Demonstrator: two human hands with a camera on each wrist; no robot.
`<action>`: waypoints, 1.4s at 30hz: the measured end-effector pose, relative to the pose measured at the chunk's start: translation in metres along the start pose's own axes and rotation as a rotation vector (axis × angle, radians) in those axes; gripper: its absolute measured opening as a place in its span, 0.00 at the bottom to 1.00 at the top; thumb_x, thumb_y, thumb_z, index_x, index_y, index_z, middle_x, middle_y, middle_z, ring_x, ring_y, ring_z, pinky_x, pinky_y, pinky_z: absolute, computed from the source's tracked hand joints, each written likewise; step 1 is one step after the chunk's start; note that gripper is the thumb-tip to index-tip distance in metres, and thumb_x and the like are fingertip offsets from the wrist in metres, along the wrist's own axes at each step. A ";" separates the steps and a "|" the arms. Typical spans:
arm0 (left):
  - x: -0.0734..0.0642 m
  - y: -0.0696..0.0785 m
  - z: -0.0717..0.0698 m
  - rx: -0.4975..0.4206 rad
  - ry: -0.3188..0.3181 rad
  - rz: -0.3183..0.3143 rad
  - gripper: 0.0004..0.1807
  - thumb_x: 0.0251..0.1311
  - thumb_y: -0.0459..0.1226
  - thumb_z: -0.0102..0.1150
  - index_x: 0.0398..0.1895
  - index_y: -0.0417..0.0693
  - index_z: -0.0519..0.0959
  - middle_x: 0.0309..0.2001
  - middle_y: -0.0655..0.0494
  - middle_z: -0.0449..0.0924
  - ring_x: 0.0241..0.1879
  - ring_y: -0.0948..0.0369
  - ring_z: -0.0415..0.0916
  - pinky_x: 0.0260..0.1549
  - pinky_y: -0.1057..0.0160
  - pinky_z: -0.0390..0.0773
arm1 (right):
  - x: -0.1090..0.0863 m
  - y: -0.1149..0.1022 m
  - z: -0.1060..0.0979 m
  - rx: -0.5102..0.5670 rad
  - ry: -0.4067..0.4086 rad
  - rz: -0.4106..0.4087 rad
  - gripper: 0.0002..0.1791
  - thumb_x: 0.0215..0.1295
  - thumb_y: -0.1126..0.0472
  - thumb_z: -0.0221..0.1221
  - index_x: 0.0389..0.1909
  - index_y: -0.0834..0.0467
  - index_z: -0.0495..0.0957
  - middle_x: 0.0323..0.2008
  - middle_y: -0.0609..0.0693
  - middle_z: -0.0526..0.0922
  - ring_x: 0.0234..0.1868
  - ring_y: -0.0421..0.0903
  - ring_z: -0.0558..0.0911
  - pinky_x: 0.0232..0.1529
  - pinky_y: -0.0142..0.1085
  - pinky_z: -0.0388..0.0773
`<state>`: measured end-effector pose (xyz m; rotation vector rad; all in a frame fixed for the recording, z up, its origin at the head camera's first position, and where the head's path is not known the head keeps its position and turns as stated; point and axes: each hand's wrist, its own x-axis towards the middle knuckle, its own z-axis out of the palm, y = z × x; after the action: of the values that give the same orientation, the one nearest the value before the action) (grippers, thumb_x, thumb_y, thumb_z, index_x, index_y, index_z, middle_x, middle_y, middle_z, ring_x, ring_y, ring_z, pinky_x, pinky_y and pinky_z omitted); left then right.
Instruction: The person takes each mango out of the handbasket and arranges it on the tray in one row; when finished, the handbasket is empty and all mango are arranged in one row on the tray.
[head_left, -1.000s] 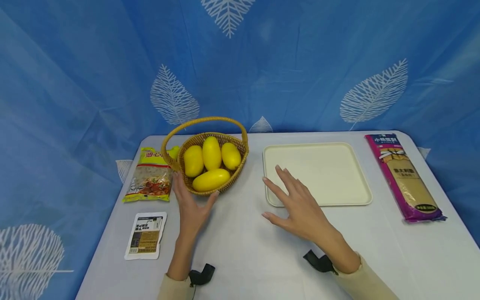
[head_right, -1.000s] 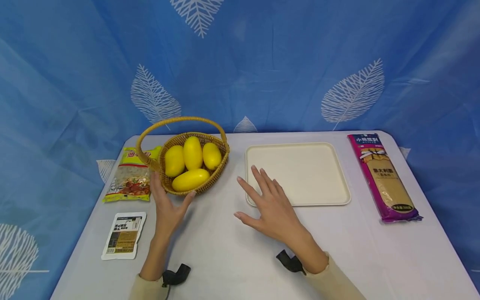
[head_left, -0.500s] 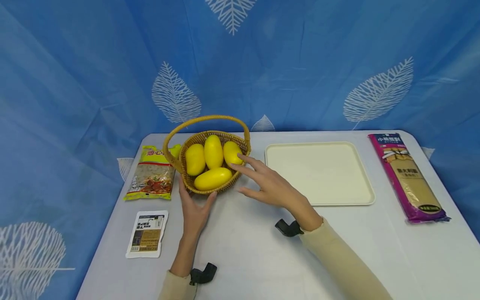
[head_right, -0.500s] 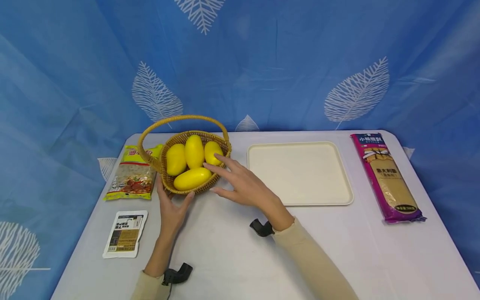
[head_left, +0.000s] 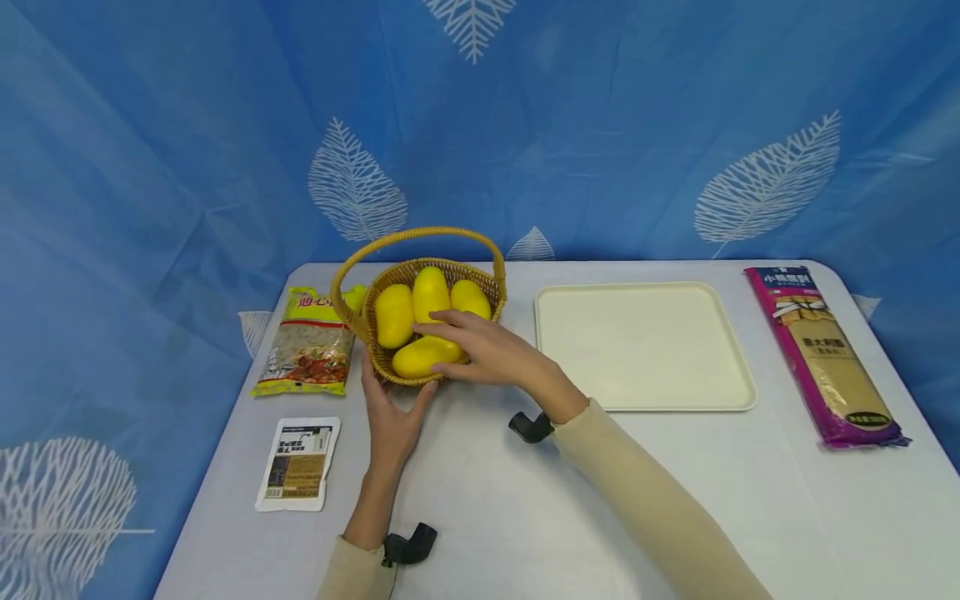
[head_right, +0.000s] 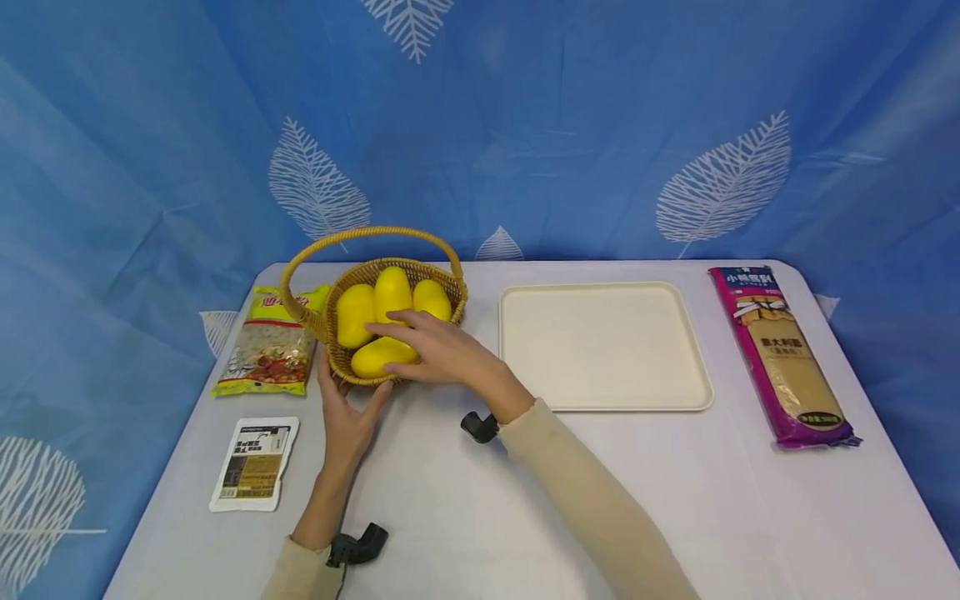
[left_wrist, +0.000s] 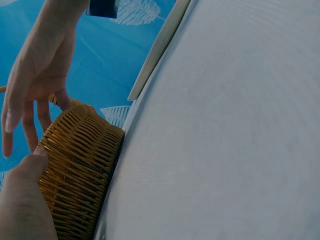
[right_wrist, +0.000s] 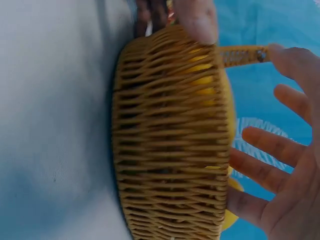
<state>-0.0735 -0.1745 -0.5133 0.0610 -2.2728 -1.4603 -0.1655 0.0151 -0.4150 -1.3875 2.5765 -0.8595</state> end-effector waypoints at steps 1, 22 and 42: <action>0.000 0.000 0.000 0.004 0.001 -0.008 0.60 0.54 0.37 0.72 0.79 0.53 0.37 0.78 0.49 0.44 0.74 0.50 0.50 0.67 0.43 0.59 | 0.002 0.001 0.000 -0.002 -0.012 0.001 0.33 0.67 0.45 0.60 0.71 0.47 0.66 0.69 0.55 0.68 0.66 0.52 0.71 0.65 0.47 0.71; 0.000 0.041 -0.004 -0.013 0.002 0.020 0.55 0.53 0.29 0.70 0.76 0.31 0.40 0.74 0.31 0.46 0.70 0.37 0.53 0.63 0.38 0.60 | 0.024 0.007 0.007 -0.041 -0.161 0.067 0.29 0.64 0.50 0.64 0.66 0.38 0.71 0.62 0.45 0.76 0.60 0.44 0.75 0.56 0.41 0.77; 0.001 0.040 -0.004 -0.003 0.003 -0.017 0.55 0.54 0.30 0.70 0.76 0.33 0.40 0.74 0.33 0.46 0.71 0.40 0.52 0.64 0.40 0.60 | 0.023 0.013 0.011 0.041 -0.121 0.050 0.19 0.65 0.53 0.64 0.57 0.43 0.81 0.57 0.45 0.79 0.60 0.44 0.75 0.61 0.41 0.73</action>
<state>-0.0647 -0.1606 -0.4761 0.0817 -2.2732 -1.4709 -0.1851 -0.0026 -0.4264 -1.3153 2.4782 -0.7913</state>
